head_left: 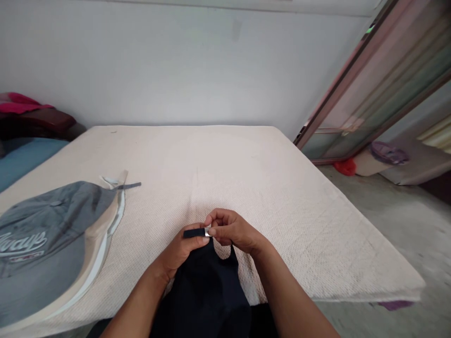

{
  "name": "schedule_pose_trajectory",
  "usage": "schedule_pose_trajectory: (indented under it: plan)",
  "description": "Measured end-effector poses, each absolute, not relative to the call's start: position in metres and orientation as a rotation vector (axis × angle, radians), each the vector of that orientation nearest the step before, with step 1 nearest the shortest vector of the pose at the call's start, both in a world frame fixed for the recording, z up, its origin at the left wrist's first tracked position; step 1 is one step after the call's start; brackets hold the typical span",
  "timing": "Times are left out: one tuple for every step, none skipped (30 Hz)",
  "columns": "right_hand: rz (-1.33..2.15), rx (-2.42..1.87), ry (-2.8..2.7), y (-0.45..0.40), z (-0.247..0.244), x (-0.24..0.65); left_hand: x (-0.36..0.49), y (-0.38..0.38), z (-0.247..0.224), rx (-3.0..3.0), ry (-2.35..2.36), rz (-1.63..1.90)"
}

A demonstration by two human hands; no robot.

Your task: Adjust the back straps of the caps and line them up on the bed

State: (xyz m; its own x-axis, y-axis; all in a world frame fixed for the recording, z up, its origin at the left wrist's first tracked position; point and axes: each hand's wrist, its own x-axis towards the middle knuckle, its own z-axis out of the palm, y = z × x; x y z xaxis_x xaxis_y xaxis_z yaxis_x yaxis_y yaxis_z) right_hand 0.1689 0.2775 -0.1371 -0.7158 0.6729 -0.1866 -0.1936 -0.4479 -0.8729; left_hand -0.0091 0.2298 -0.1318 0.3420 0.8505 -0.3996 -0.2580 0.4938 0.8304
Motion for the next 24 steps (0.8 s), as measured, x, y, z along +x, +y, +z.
schedule_pose_trajectory:
  plan:
    - [2.19,-0.703,-1.214,0.2775,-0.1368,0.1689,-0.0097,0.2294,-0.1316,0.73,0.946,0.811]
    - [2.201,-0.69,-1.202,0.2774,-0.1367,0.1687,-0.0101,0.2289,-0.1315,0.715,0.933,0.81]
    - [2.212,-0.678,-1.183,0.2772,-0.1367,0.1684,-0.0105,0.2283,-0.1315,0.695,0.917,0.81]
    - [2.224,-0.668,-1.157,0.277,-0.1368,0.1679,-0.0108,0.2277,-0.1317,0.674,0.901,0.812]
    - [2.234,-0.662,-1.129,0.2768,-0.1369,0.1674,-0.011,0.2272,-0.1319,0.657,0.886,0.814]
    - [2.242,-0.66,-1.104,0.2766,-0.137,0.1669,-0.0111,0.2268,-0.1322,0.648,0.875,0.818]
    - [2.248,-0.662,-1.09,0.2765,-0.137,0.1665,-0.0111,0.2266,-0.1324,0.651,0.868,0.823]
    - [2.251,-0.666,-1.09,0.2764,-0.1368,0.1662,-0.0111,0.2264,-0.1327,0.667,0.867,0.824]
    - [2.248,-0.67,-1.105,0.2763,-0.1366,0.1661,-0.011,0.2264,-0.133,0.691,0.876,0.824]
    - [2.241,-0.677,-1.131,0.2764,-0.1363,0.1662,-0.0109,0.2266,-0.1333,0.72,0.896,0.822]
    - [2.229,-0.69,-1.162,0.2764,-0.136,0.1663,-0.0107,0.2268,-0.1338,0.744,0.925,0.819]
    - [2.215,-0.706,-1.192,0.2765,-0.1357,0.1666,-0.0105,0.2271,-0.1343,0.762,0.962,0.816]
    - [2.203,-0.723,-1.217,0.2766,-0.1354,0.1669,-0.0102,0.2273,-0.1349,0.778,0.997,0.812]
    - [2.194,-0.737,-1.234,0.2767,-0.1352,0.1671,-0.0099,0.2274,-0.1354,0.791,1.023,0.812]
    - [2.19,-0.747,-1.245,0.2769,-0.1351,0.1674,-0.0097,0.2274,-0.1358,0.805,1.034,0.817]
    - [2.188,-0.75,-1.25,0.2771,-0.1351,0.1676,-0.0095,0.2272,-0.1361,0.821,1.029,0.82]
    - [2.186,-0.751,-1.254,0.2773,-0.1351,0.1677,-0.0093,0.2268,-0.1362,0.83,1.01,0.821]
    - [2.186,-0.754,-1.26,0.2776,-0.1353,0.1679,-0.0091,0.2264,-0.136,0.832,0.983,0.817]
    - [2.182,-0.759,-1.268,0.2779,-0.1355,0.168,-0.0089,0.2259,-0.1357,0.82,0.958,0.815]
    - [2.177,-0.766,-1.277,0.2783,-0.1359,0.1681,-0.0087,0.2254,-0.1354,0.793,0.94,0.814]
    - [2.172,-0.77,-1.284,0.2786,-0.1365,0.1683,-0.0084,0.2252,-0.135,0.758,0.932,0.815]
    - [2.171,-0.769,-1.288,0.279,-0.1372,0.1685,-0.008,0.2251,-0.1346,0.728,0.93,0.818]
    - [2.174,-0.765,-1.288,0.2793,-0.138,0.1688,-0.0076,0.2252,-0.1342,0.712,0.934,0.823]
    - [2.179,-0.758,-1.284,0.2796,-0.1388,0.1692,-0.0072,0.2256,-0.1339,0.713,0.939,0.826]
